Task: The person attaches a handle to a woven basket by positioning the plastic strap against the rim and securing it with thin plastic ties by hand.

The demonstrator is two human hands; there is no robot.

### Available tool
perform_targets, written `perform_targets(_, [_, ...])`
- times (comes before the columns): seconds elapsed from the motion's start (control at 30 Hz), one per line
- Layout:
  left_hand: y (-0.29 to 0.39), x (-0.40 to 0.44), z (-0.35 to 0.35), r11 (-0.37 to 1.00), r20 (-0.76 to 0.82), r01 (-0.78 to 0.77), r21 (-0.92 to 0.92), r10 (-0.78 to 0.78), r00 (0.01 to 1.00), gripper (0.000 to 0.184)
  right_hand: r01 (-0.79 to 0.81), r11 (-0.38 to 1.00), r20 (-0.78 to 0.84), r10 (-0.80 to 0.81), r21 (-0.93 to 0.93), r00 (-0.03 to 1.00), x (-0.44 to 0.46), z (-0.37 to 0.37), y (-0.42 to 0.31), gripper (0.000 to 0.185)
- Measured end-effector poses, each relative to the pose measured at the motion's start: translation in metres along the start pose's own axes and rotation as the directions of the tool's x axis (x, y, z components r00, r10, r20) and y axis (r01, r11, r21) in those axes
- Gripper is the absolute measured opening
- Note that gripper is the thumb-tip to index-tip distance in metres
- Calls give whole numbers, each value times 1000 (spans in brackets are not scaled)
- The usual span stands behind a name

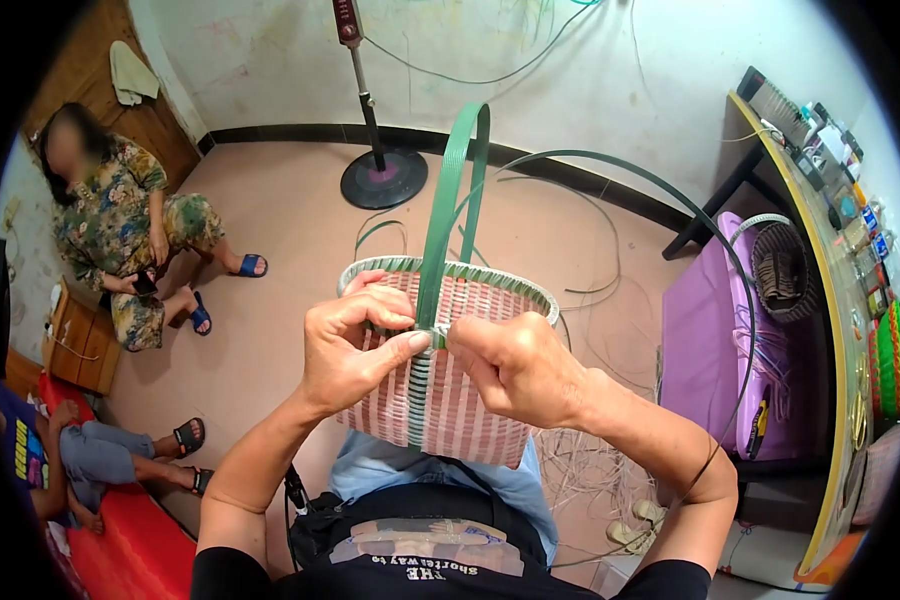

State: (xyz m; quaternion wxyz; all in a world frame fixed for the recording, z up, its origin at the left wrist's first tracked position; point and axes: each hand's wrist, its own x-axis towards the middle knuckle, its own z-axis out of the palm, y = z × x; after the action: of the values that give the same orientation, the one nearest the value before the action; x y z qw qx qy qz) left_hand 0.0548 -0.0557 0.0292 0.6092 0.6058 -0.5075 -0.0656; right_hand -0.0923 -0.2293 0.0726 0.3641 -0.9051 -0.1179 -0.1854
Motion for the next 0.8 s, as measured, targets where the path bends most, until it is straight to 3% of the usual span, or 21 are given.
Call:
perform_targets(0.07, [-3,-1,-2,999,0,-33,-20,33,999,14,4,1000,19,-4,31,1000,-1,-2,4,11])
perform_targets(0.17, [7,4,-8,998,61,67,-12,-66,996,15,-19,996,13,18,91,1000,3,-2,4,10])
perform_targets(0.27, [24,13,2,924,-10,309,-224,-319,948,15,-55,987,3,55,154,998,9,-4,-1,8])
perform_targets(0.37, [17,16,1,983,72,147,106,-155,985,15,-58,988,8,57,141,998,8,-2,1,8])
perform_targets(0.4, [15,15,2,965,52,258,50,-260,964,15,-56,989,6,56,134,998,8,-2,1,9])
perform_targets(0.5, [15,18,3,984,56,57,167,-67,996,15,-40,988,-14,43,149,999,6,-3,3,10])
perform_targets(0.6, [15,19,0,988,52,140,62,-144,988,16,-48,982,8,47,185,999,6,-4,7,11])
perform_targets(0.7, [19,22,-1,920,55,369,-129,-365,930,15,-42,968,1,43,246,999,7,-2,10,11])
perform_targets(0.8, [17,24,-4,924,108,350,-155,-336,935,13,-42,965,3,42,259,999,6,0,16,10])
